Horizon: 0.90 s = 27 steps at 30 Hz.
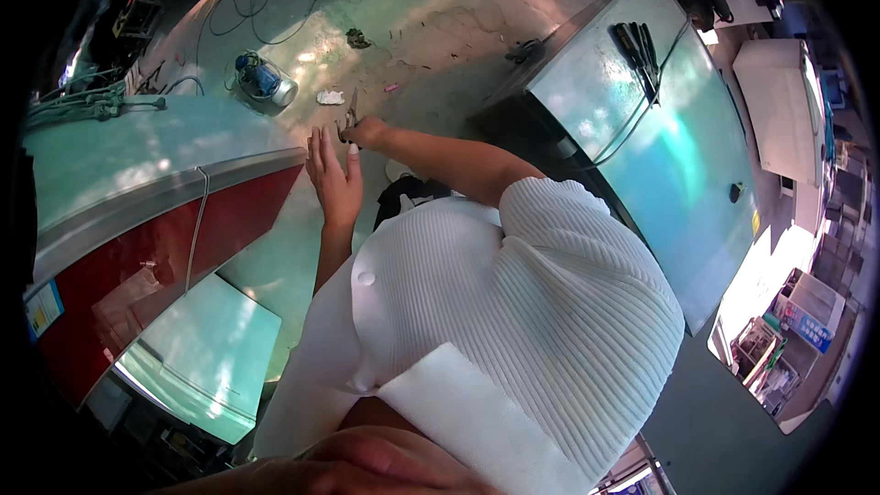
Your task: The person organizes loose wiring and then uses shears to cut and strip a wire before connecting it to a component on the back of an appliance.
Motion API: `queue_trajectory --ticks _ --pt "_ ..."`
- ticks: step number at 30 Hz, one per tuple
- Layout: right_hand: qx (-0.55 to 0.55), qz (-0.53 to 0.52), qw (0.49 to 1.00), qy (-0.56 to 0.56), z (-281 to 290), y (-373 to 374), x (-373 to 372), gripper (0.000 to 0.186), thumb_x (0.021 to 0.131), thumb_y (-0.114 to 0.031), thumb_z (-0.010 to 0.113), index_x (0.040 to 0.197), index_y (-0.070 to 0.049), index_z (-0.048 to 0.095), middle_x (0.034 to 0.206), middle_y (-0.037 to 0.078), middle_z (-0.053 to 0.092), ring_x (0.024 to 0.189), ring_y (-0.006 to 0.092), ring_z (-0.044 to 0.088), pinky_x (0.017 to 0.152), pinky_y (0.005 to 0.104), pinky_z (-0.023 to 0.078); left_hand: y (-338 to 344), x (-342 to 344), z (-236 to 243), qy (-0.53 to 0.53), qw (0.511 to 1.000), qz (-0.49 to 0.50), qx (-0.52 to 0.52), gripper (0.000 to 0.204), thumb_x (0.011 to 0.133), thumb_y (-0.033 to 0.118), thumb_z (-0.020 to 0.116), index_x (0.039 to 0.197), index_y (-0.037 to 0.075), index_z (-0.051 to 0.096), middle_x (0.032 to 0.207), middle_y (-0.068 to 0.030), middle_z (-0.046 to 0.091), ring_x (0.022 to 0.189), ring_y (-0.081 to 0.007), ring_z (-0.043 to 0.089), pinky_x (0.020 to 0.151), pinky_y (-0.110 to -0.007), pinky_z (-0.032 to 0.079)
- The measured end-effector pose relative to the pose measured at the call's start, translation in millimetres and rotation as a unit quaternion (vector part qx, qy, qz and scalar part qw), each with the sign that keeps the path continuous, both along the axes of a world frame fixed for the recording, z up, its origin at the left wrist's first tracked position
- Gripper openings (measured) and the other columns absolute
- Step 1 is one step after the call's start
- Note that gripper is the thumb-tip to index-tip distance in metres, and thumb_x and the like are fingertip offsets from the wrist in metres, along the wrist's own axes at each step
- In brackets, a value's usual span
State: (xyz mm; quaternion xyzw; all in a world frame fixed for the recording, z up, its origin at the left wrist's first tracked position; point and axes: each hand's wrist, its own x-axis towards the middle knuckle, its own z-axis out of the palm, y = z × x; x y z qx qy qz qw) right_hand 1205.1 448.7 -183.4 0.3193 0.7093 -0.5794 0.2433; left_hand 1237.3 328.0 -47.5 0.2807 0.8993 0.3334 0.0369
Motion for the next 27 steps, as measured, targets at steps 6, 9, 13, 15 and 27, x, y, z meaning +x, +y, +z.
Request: queue_trajectory --ticks 6,9,13,15,27 --pt "0.094 -0.212 0.967 0.105 58 93 -21 0.043 0.079 -0.043 0.065 0.082 0.000 0.065 0.078 0.019 0.064 0.077 0.0332 0.063 0.074 0.0391 0.049 88 -73 78 -0.695 0.563 -0.312 0.321 0.054 0.098 0.038 0.042 0.134 -0.002 0.041 0.132 -0.0197 0.049 0.124 -0.0309 0.047 0.105 -0.041 0.035" --pt "0.333 -0.330 0.855 0.222 89 168 23 0.036 0.083 -0.033 0.065 0.087 0.002 0.061 0.094 0.017 0.057 0.078 0.0272 0.057 0.072 0.0345 0.048 122 -119 76 -0.630 0.698 -0.245 0.235 0.052 0.098 0.039 0.043 0.129 -0.003 0.046 0.126 -0.0174 0.054 0.116 -0.0249 0.053 0.101 -0.036 0.038" --pt "0.453 -0.470 0.748 0.118 114 263 106 0.034 0.081 -0.034 0.065 0.082 0.000 0.058 0.107 0.018 0.050 0.094 0.0349 0.055 0.081 0.0405 0.046 147 -174 27 -0.485 0.859 -0.145 0.078 0.051 0.098 0.039 0.045 0.130 0.000 0.047 0.128 -0.0155 0.054 0.119 -0.0231 0.051 0.101 -0.034 0.037" --pt "0.481 -0.532 0.697 0.029 106 292 149 0.037 0.079 -0.039 0.066 0.081 -0.003 0.059 0.107 0.017 0.049 0.094 0.0321 0.055 0.081 0.0400 0.045 140 -199 10 -0.485 0.868 -0.103 0.025 0.050 0.097 0.038 0.047 0.130 0.001 0.048 0.129 -0.0147 0.053 0.120 -0.0228 0.050 0.101 -0.033 0.036" --pt "0.112 -0.847 0.506 0.118 76 352 183 0.038 0.086 -0.030 0.068 0.101 0.001 0.054 0.092 0.011 0.057 0.079 0.0179 0.061 0.064 0.0264 0.057 273 -239 38 -0.442 0.839 -0.310 -0.073 0.042 0.098 0.031 0.048 0.126 0.000 0.051 0.122 -0.0136 0.058 0.116 -0.0194 0.052 0.098 -0.029 0.038"
